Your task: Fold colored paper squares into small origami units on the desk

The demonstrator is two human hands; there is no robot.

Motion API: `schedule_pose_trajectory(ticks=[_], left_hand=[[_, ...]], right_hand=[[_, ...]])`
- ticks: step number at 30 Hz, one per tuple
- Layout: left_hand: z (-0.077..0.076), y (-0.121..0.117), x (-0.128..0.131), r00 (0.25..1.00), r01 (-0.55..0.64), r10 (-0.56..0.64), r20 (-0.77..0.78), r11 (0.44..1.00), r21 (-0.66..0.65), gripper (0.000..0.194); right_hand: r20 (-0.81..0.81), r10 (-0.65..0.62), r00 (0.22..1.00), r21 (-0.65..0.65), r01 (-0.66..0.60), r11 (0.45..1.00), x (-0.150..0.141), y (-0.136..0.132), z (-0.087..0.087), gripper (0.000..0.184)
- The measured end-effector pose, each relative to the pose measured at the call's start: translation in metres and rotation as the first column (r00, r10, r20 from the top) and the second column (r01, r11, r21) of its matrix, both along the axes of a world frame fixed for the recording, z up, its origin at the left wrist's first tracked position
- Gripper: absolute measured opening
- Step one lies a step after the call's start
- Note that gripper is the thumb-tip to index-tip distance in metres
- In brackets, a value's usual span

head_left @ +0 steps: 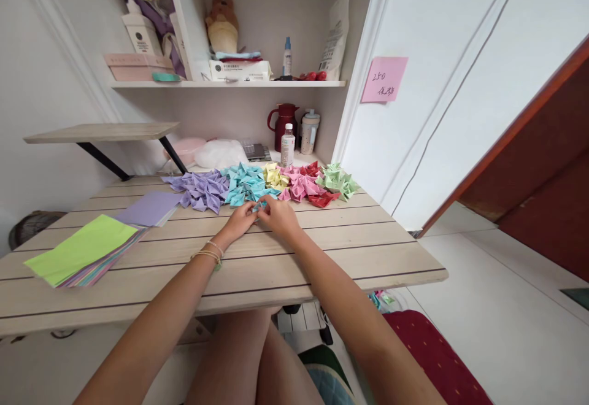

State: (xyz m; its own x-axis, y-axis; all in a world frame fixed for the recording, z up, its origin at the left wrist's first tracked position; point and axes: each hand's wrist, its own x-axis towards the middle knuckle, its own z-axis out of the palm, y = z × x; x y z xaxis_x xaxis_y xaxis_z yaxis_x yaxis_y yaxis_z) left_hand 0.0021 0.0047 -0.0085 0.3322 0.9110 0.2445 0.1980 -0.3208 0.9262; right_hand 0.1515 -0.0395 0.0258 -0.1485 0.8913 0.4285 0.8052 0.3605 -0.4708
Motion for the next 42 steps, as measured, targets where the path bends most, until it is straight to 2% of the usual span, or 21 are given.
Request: schedule_pose_trajectory(ticks=[6,14,17,20,22,26,31,33,36,39,42], left_hand=[[0.004,-0.003,0.001,1.0,0.008,-0.007,-0.028,1.0,0.024,0.026],[0.004,-0.004,-0.001,0.975,0.023,0.029,-0.223,0.974,0.226,0.026],[0.005,-0.006,-0.001,0.954,0.039,0.043,-0.297,0.964,0.264,0.023],[0.004,-0.008,0.0,0.945,0.114,-0.026,-0.325,0.96,0.255,0.016],[0.001,-0.01,0.001,0.947,0.161,-0.08,-0.311,0.956,0.244,0.014],[-0.005,-0.013,0.002,0.965,0.129,-0.07,-0.252,0.965,0.228,0.019],[-0.001,-0.012,0.005,0.964,0.162,-0.108,-0.241,0.963,0.215,0.009],[0.004,-0.011,0.006,0.975,0.131,-0.086,-0.204,0.967,0.219,0.004],[0.008,-0.009,0.005,0.998,0.0,0.011,-0.068,0.988,0.154,0.007],[0.008,-0.01,0.004,0.995,-0.041,0.04,0.087,0.999,0.017,0.014],[0.007,-0.012,0.003,0.993,-0.033,0.035,0.116,0.999,-0.018,0.02]], right_hand=[[0.001,0.006,1.0,-0.011,-0.006,1.0,-0.001,0.0,-0.001,0.029],[0.026,0.006,1.0,-0.038,-0.005,0.999,-0.002,-0.004,0.001,0.029],[0.036,0.03,0.999,-0.038,-0.029,0.999,-0.004,-0.007,0.003,0.028],[0.041,0.082,0.996,0.003,-0.082,0.997,-0.008,-0.014,0.007,0.027],[0.053,0.131,0.99,0.042,-0.133,0.99,-0.012,-0.019,0.009,0.027],[0.085,0.208,0.975,0.088,-0.215,0.973,-0.017,-0.025,0.011,0.027],[-0.01,0.213,0.977,0.097,-0.211,0.973,-0.016,-0.021,0.007,0.026],[-0.086,0.187,0.979,0.135,-0.174,0.975,-0.013,-0.016,0.006,0.025],[-0.195,0.077,0.978,0.162,-0.046,0.986,-0.007,-0.01,0.005,0.026],[-0.29,-0.037,0.956,0.086,0.064,0.994,0.0,-0.002,0.004,0.033],[-0.396,-0.032,0.918,-0.019,0.026,0.999,0.003,0.005,-0.002,0.038]])
